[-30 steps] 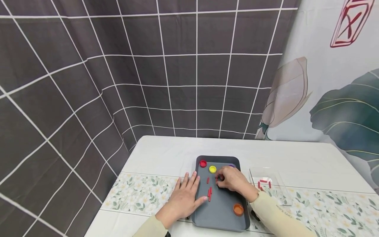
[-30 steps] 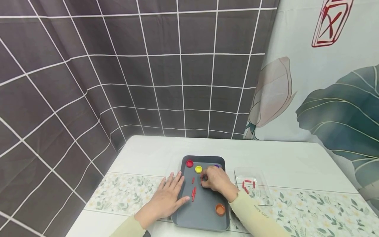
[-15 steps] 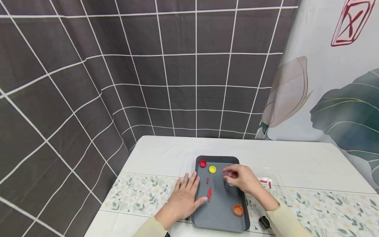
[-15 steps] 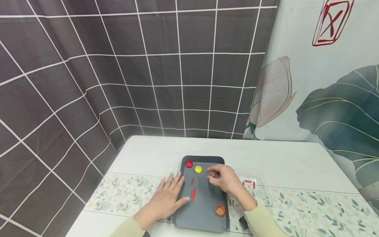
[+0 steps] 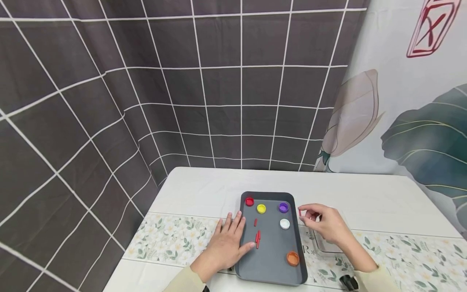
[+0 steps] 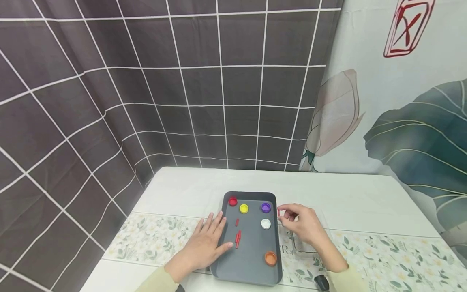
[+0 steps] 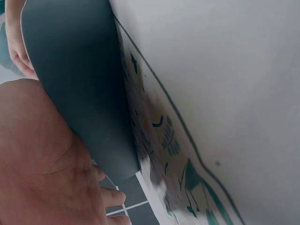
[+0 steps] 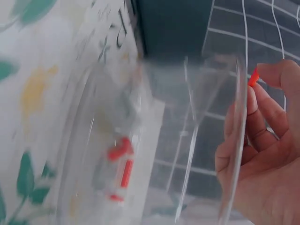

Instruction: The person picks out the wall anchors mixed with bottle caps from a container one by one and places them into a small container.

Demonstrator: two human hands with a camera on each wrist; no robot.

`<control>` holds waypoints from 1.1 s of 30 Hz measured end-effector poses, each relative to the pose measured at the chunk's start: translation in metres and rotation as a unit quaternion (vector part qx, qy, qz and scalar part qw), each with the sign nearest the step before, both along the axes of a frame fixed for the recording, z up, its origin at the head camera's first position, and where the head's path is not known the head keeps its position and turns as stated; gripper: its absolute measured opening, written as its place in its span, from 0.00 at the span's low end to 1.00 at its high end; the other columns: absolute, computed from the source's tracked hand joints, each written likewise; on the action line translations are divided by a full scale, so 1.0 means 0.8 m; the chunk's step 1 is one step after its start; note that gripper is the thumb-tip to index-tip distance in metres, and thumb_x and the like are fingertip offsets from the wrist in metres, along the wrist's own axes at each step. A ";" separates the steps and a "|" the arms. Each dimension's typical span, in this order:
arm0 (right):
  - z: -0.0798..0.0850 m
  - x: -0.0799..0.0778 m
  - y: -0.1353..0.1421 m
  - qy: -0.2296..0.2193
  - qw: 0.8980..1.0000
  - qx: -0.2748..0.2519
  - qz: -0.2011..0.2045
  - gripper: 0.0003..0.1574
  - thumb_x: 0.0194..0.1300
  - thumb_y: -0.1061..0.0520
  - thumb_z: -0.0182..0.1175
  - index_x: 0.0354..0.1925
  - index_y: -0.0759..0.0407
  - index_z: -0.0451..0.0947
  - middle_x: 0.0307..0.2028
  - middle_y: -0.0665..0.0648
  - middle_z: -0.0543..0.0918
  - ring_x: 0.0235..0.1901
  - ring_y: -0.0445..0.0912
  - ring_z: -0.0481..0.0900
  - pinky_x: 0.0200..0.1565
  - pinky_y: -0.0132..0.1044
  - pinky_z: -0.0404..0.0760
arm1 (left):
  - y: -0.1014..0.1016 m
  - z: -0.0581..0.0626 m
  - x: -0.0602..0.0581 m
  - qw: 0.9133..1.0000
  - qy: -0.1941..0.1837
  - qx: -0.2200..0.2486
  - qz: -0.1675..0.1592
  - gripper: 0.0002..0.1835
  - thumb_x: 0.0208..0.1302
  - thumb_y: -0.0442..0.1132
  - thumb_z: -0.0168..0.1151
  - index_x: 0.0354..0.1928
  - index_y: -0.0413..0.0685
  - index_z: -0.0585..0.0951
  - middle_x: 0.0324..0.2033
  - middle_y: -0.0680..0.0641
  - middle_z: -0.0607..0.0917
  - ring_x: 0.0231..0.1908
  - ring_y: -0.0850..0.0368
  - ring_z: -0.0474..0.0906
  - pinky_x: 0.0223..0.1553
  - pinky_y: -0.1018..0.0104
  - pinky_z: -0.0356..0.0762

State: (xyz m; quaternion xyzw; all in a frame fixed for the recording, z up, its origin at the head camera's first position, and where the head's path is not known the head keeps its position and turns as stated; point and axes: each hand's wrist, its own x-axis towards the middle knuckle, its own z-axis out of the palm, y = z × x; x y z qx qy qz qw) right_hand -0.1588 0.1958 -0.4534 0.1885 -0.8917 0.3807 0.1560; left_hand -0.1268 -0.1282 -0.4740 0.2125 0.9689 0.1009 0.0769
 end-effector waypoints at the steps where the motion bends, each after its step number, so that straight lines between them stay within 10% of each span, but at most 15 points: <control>1: 0.001 0.002 0.005 -0.003 1.000 0.001 -0.004 0.14 0.56 0.66 0.72 0.42 0.58 0.88 0.24 0.37 0.78 0.24 0.32 0.72 0.25 0.29 0.73 | 0.000 0.000 0.000 1.000 -0.001 0.000 0.000 0.45 0.74 0.69 0.41 0.80 0.46 0.54 0.81 0.46 0.49 0.79 0.40 0.43 0.76 0.39 0.44; 33: -0.009 0.038 0.099 -0.071 0.991 0.038 -0.105 0.16 0.62 0.63 0.70 0.50 0.60 0.86 0.28 0.44 0.80 0.25 0.33 0.71 0.27 0.30 0.72 | 0.000 0.001 0.000 1.000 -0.001 -0.008 0.000 0.45 0.74 0.69 0.41 0.81 0.47 0.52 0.81 0.46 0.49 0.79 0.41 0.42 0.76 0.40 0.44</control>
